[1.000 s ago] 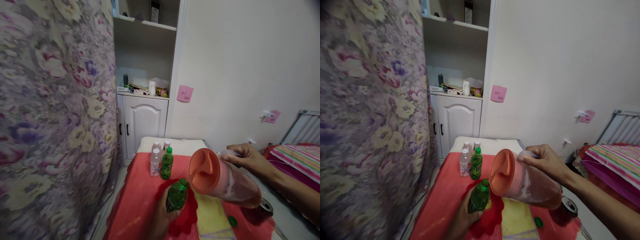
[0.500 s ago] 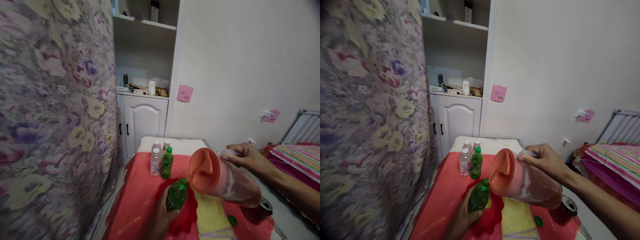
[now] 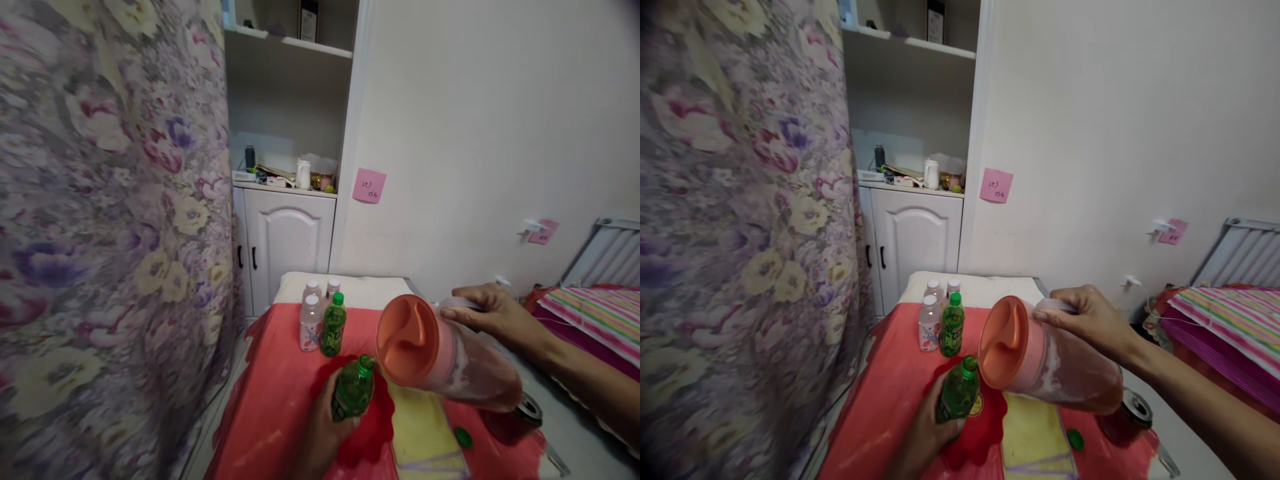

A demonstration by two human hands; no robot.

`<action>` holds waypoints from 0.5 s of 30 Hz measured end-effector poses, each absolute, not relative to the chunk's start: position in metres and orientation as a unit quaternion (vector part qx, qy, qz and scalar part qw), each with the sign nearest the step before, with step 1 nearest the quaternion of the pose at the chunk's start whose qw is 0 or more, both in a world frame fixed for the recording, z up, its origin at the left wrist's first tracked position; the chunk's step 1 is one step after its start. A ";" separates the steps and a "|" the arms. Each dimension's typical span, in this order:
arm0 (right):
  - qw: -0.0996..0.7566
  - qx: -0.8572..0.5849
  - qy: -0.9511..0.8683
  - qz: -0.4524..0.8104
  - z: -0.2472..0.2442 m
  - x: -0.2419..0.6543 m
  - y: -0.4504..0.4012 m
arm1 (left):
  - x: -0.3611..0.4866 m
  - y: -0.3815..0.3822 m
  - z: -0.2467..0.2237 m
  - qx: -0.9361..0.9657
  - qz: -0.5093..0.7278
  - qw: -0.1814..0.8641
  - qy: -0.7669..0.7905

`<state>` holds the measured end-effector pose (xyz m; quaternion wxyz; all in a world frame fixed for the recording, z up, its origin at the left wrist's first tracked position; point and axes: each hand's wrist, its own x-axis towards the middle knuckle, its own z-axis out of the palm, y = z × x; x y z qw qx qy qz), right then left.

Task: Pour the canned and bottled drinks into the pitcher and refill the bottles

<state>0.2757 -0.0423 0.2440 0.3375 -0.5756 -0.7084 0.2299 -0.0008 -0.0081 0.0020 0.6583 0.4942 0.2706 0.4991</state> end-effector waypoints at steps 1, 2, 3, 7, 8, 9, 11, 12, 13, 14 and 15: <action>0.337 -0.576 -0.708 0.229 0.244 0.275 -0.042 | -0.001 -0.008 0.002 0.495 0.501 0.659 0.264; 0.337 -0.577 -0.708 0.228 0.245 0.275 -0.042 | -0.001 -0.008 0.001 0.495 0.502 0.659 0.259; 0.336 -0.577 -0.709 0.227 0.245 0.274 -0.043 | 0.000 -0.007 0.000 0.495 0.504 0.660 0.256; 0.337 -0.576 -0.708 0.229 0.247 0.272 -0.044 | -0.001 -0.007 -0.002 0.493 0.504 0.659 0.263; 0.338 -0.576 -0.708 0.228 0.247 0.272 -0.045 | -0.001 -0.007 -0.002 0.492 0.503 0.659 0.266; 0.338 -0.576 -0.709 0.226 0.247 0.273 -0.045 | -0.001 -0.008 -0.001 0.491 0.502 0.659 0.269; 0.338 -0.575 -0.711 0.225 0.247 0.273 -0.045 | -0.002 -0.009 0.000 0.492 0.496 0.660 0.277; 0.337 -0.575 -0.710 0.225 0.247 0.273 -0.045 | -0.002 -0.009 0.000 0.495 0.493 0.658 0.281; 0.337 -0.576 -0.710 0.225 0.247 0.274 -0.045 | -0.002 -0.009 0.001 0.497 0.492 0.656 0.283; 0.336 -0.577 -0.710 0.225 0.247 0.273 -0.045 | -0.002 -0.009 0.001 0.500 0.493 0.654 0.282; 0.335 -0.578 -0.710 0.225 0.248 0.273 -0.045 | -0.002 -0.009 0.001 0.502 0.495 0.650 0.281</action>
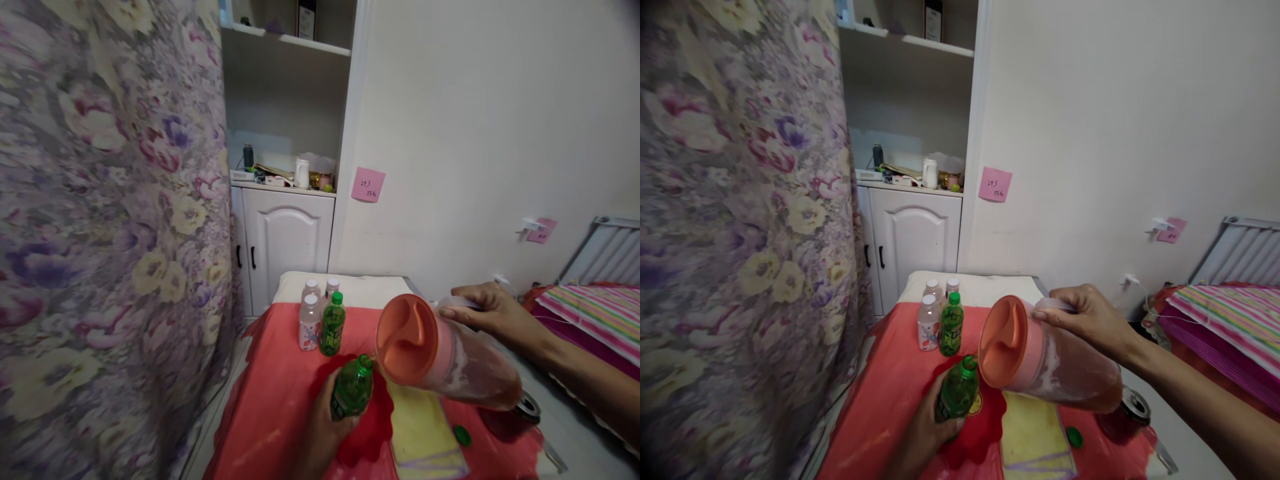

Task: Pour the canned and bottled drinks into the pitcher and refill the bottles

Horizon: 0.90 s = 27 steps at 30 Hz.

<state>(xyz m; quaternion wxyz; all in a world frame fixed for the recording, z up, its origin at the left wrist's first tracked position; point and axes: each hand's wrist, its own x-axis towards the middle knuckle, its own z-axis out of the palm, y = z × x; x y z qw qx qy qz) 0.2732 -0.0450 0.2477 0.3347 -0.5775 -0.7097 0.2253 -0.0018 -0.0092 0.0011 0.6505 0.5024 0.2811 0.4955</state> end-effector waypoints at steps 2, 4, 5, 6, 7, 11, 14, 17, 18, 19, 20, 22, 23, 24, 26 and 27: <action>0.333 -0.578 -0.710 0.226 0.249 0.272 -0.045 | -0.002 -0.009 0.000 0.503 0.501 0.647 0.277; 0.332 -0.577 -0.711 0.227 0.250 0.271 -0.046 | -0.002 -0.009 0.000 0.504 0.499 0.648 0.277; 0.332 -0.577 -0.712 0.226 0.251 0.270 -0.047 | -0.002 -0.008 -0.001 0.505 0.498 0.647 0.279; 0.331 -0.577 -0.712 0.223 0.251 0.269 -0.047 | -0.002 -0.009 -0.001 0.507 0.496 0.646 0.281; 0.331 -0.577 -0.713 0.221 0.252 0.269 -0.048 | -0.002 -0.009 -0.001 0.509 0.495 0.645 0.283; 0.331 -0.576 -0.711 0.232 0.251 0.270 -0.047 | -0.003 -0.009 -0.001 0.510 0.495 0.642 0.287; 0.332 -0.573 -0.710 0.237 0.249 0.271 -0.046 | -0.003 -0.009 -0.001 0.508 0.497 0.643 0.286; 0.333 -0.571 -0.714 0.231 0.248 0.272 -0.046 | -0.003 -0.009 -0.002 0.508 0.497 0.645 0.281; 0.333 -0.571 -0.714 0.229 0.249 0.271 -0.046 | -0.003 -0.008 -0.003 0.507 0.496 0.648 0.278; 0.333 -0.572 -0.714 0.227 0.250 0.271 -0.046 | -0.003 -0.008 -0.004 0.505 0.496 0.650 0.276; 0.333 -0.573 -0.714 0.226 0.250 0.271 -0.047 | -0.003 -0.008 -0.004 0.503 0.496 0.652 0.277; 0.332 -0.575 -0.713 0.227 0.252 0.270 -0.048 | -0.003 -0.008 -0.005 0.502 0.496 0.649 0.282; 0.332 -0.574 -0.713 0.228 0.252 0.269 -0.048 | -0.003 -0.008 -0.006 0.503 0.498 0.646 0.284; 0.332 -0.574 -0.712 0.230 0.252 0.269 -0.049 | -0.003 -0.008 -0.006 0.506 0.499 0.643 0.285; 0.331 -0.573 -0.713 0.232 0.253 0.268 -0.049 | -0.003 -0.009 -0.005 0.507 0.501 0.641 0.285; 0.332 -0.573 -0.713 0.231 0.253 0.268 -0.049 | -0.003 -0.009 -0.004 0.505 0.501 0.642 0.285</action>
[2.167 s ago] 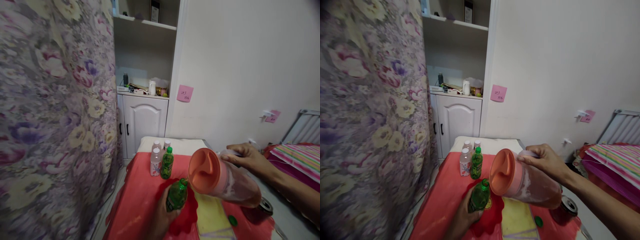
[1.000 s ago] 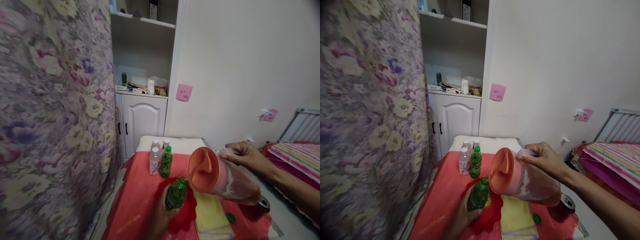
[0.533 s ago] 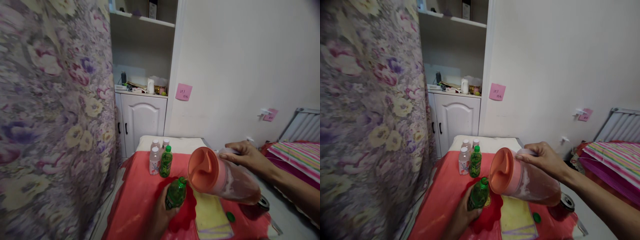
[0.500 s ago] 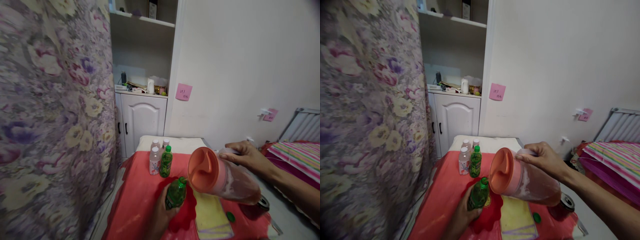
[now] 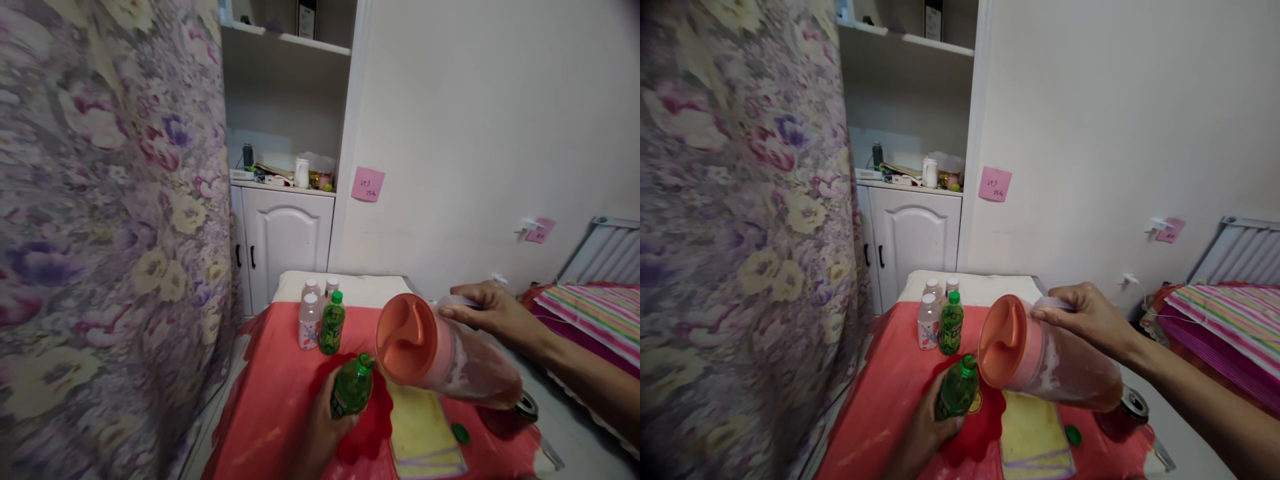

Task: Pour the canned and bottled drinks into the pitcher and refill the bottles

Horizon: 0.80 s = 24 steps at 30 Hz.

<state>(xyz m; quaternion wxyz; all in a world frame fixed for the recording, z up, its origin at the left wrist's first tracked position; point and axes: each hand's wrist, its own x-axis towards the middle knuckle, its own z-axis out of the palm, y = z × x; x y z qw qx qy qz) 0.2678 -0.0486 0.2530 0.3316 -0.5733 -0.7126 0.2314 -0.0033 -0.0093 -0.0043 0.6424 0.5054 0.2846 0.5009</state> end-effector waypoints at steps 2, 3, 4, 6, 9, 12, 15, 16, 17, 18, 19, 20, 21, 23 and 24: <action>0.332 -0.574 -0.712 0.231 0.253 0.268 -0.048 | -0.003 -0.010 -0.002 0.501 0.499 0.647 0.286; 0.333 -0.574 -0.711 0.231 0.253 0.268 -0.048 | -0.003 -0.010 -0.001 0.501 0.498 0.647 0.287; 0.334 -0.574 -0.711 0.231 0.253 0.268 -0.048 | -0.003 -0.011 -0.001 0.501 0.497 0.646 0.289; 0.335 -0.573 -0.711 0.232 0.252 0.269 -0.049 | -0.003 -0.011 0.000 0.501 0.498 0.646 0.289; 0.336 -0.573 -0.709 0.237 0.252 0.270 -0.049 | -0.003 -0.012 0.001 0.501 0.497 0.648 0.287; 0.335 -0.572 -0.707 0.244 0.251 0.270 -0.049 | -0.003 -0.011 0.001 0.498 0.496 0.651 0.286; 0.334 -0.574 -0.707 0.244 0.251 0.270 -0.049 | -0.003 -0.011 0.001 0.494 0.503 0.652 0.277; 0.334 -0.575 -0.706 0.244 0.251 0.270 -0.049 | -0.002 -0.010 0.001 0.496 0.504 0.650 0.276; 0.334 -0.576 -0.705 0.244 0.251 0.270 -0.049 | -0.002 -0.010 0.001 0.498 0.504 0.649 0.278; 0.335 -0.577 -0.704 0.243 0.251 0.270 -0.049 | -0.002 -0.011 0.001 0.497 0.502 0.650 0.279; 0.337 -0.577 -0.703 0.242 0.251 0.270 -0.049 | -0.002 -0.011 0.001 0.496 0.500 0.652 0.280; 0.338 -0.577 -0.704 0.242 0.251 0.270 -0.049 | -0.002 -0.011 0.000 0.495 0.499 0.653 0.283; 0.339 -0.576 -0.704 0.242 0.251 0.270 -0.049 | -0.002 -0.011 0.000 0.495 0.498 0.653 0.285; 0.340 -0.574 -0.705 0.241 0.251 0.270 -0.049 | -0.002 -0.011 -0.001 0.497 0.497 0.648 0.291; 0.340 -0.573 -0.706 0.240 0.251 0.271 -0.049 | -0.002 -0.011 -0.002 0.499 0.498 0.645 0.293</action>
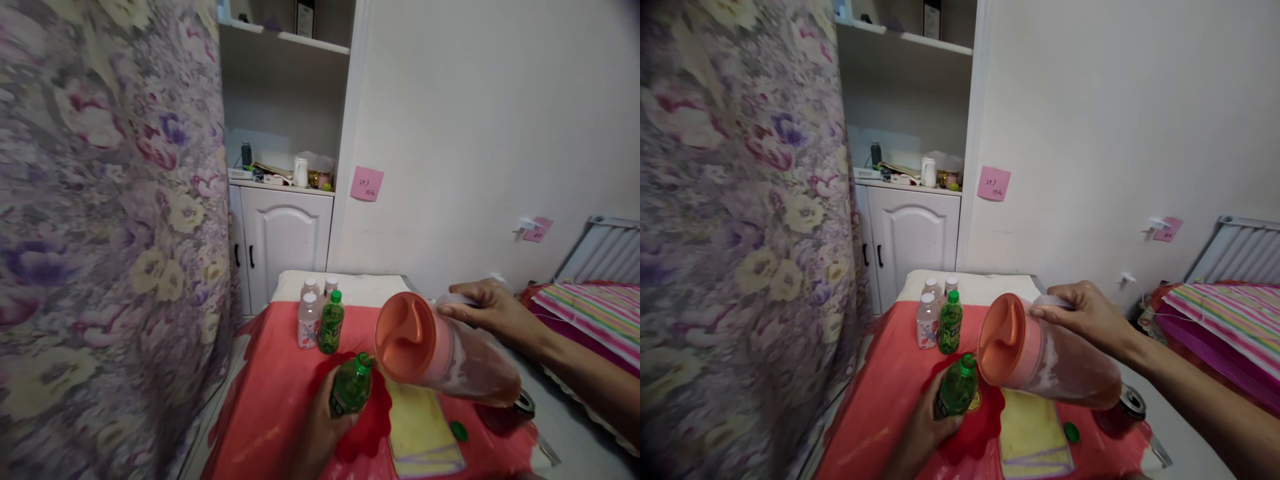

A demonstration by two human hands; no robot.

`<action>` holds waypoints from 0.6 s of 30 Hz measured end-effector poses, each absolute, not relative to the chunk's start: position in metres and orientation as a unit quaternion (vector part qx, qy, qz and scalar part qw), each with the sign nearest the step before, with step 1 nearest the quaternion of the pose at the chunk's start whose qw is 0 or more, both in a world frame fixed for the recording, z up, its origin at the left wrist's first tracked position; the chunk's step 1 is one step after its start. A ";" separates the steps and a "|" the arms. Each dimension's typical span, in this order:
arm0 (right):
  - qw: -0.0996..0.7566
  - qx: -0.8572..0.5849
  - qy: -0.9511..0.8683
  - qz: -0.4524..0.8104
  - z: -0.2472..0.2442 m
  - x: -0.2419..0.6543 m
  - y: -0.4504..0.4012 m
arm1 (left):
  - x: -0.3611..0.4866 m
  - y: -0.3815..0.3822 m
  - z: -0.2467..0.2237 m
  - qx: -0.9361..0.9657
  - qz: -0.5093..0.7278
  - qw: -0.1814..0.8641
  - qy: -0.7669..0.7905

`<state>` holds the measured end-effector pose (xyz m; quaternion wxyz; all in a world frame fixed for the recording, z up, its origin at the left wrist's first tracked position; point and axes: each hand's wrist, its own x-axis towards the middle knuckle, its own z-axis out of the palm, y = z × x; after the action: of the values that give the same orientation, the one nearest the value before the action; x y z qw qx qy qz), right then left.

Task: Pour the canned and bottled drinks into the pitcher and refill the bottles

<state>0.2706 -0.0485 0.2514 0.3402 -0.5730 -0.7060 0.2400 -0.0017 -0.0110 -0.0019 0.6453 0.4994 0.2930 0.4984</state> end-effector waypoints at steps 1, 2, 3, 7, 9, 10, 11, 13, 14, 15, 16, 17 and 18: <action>0.340 -0.572 -0.707 0.239 0.251 0.271 -0.048 | -0.002 -0.011 -0.002 0.500 0.499 0.644 0.294; 0.339 -0.572 -0.708 0.238 0.250 0.272 -0.048 | -0.002 -0.011 -0.003 0.498 0.499 0.646 0.293; 0.338 -0.572 -0.708 0.239 0.249 0.272 -0.047 | -0.002 -0.011 -0.003 0.495 0.499 0.647 0.293; 0.340 -0.569 -0.706 0.249 0.244 0.273 -0.046 | -0.002 -0.011 -0.001 0.493 0.504 0.646 0.294; 0.351 -0.567 -0.701 0.253 0.242 0.272 -0.047 | -0.003 -0.011 0.000 0.495 0.506 0.646 0.285; 0.358 -0.566 -0.697 0.256 0.240 0.271 -0.047 | -0.003 -0.011 0.000 0.495 0.504 0.649 0.282; 0.366 -0.565 -0.692 0.261 0.239 0.270 -0.047 | -0.003 -0.011 0.000 0.495 0.502 0.651 0.281; 0.382 -0.560 -0.684 0.271 0.234 0.269 -0.048 | -0.003 -0.011 0.000 0.492 0.498 0.656 0.282; 0.390 -0.557 -0.680 0.275 0.230 0.270 -0.048 | -0.003 -0.011 -0.001 0.491 0.497 0.658 0.281; 0.397 -0.555 -0.676 0.279 0.227 0.271 -0.047 | -0.003 -0.010 -0.001 0.490 0.497 0.659 0.280; 0.404 -0.553 -0.672 0.281 0.223 0.272 -0.047 | -0.003 -0.010 -0.001 0.490 0.499 0.659 0.277; 0.412 -0.553 -0.667 0.283 0.218 0.273 -0.047 | -0.003 -0.009 -0.001 0.490 0.500 0.659 0.274; 0.421 -0.553 -0.660 0.284 0.214 0.274 -0.046 | -0.003 -0.009 -0.001 0.490 0.502 0.659 0.273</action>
<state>0.2743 -0.0460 0.2139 0.4212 -0.5531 -0.6604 0.2838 -0.0026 -0.0089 -0.0006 0.6586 0.4897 0.2726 0.5021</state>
